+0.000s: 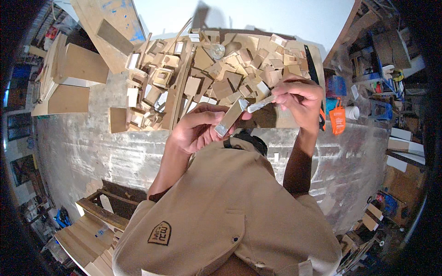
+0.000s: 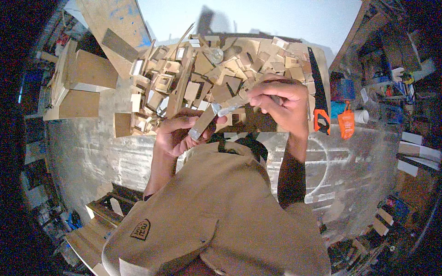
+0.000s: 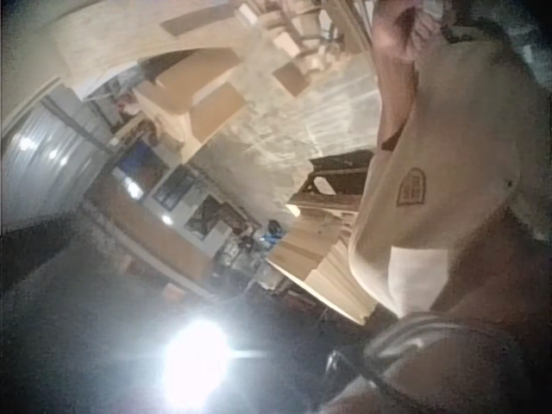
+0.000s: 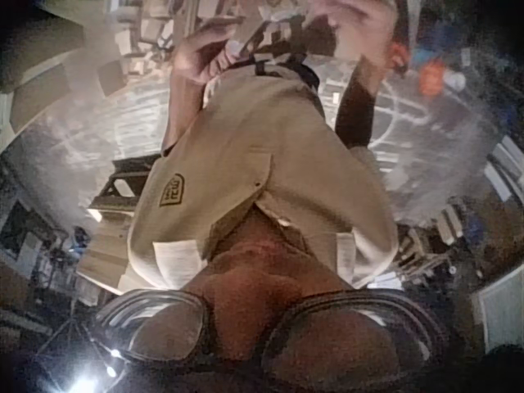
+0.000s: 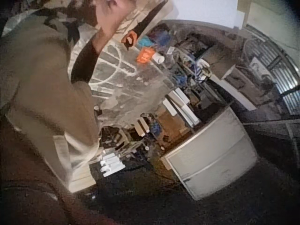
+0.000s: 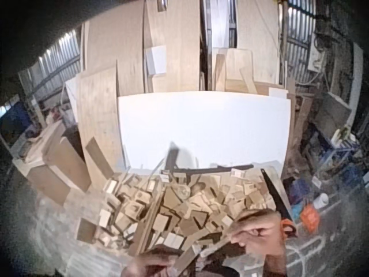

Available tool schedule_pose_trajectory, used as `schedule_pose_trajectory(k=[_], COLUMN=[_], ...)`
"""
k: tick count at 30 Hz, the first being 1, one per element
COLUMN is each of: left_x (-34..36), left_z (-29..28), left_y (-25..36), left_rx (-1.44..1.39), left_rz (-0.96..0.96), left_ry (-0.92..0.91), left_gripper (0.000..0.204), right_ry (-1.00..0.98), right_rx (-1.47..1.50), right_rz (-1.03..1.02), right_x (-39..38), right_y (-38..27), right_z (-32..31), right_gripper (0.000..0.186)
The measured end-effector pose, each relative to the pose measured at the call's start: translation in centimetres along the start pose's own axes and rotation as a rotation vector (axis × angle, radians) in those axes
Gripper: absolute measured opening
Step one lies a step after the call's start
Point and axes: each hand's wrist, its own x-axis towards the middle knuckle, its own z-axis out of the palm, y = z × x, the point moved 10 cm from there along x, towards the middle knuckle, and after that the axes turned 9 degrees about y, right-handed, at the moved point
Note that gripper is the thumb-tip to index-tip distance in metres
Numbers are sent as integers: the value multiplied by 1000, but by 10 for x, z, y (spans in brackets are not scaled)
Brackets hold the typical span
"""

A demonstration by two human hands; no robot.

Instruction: The person saws a small piece of wood with a hand saw, sands the edges with a sanding block, and applies adhesive to a wooden joint.

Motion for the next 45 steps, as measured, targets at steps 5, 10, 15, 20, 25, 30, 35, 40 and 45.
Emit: schedule_pose_trajectory(k=[5, 10, 15, 20, 25, 30, 35, 40, 45], left_x=[1, 4, 11, 16, 22, 25, 30, 34, 35], left_z=[7, 8, 4, 2, -1, -8, -4, 5, 1], left_y=[-4, -3, -7, -2, 5, 0, 2, 3, 5], left_rx=[-57, -100, -114, -179, -207, -73, 13, -79, -22], left_rz=[-83, -87, -102, -88, -42, -92, -85, -109, -115], left_ry=[-118, -94, -125, -93, -9, -5, 104, -20, -8], left_gripper=[50, 49, 47, 43, 40, 41, 50, 45, 46], right_ry=[77, -47, 43, -24, -34, -3, 16, -53, 21], right_rx=[36, -20, -46, -104, -41, -80, -4, -64, 93], right_rz=[13, 36, 36, 11, 34, 75, 69, 25, 74], right_x=[18, 14, 26, 17, 10, 34, 31, 35, 38], right_y=[6, 5, 12, 10, 24, 31, 33, 27, 28], right_z=[4, 7, 2, 2, -12, 3, -9, 1, -2], right_gripper=[12, 12, 11, 13, 15, 13, 12, 11, 11])
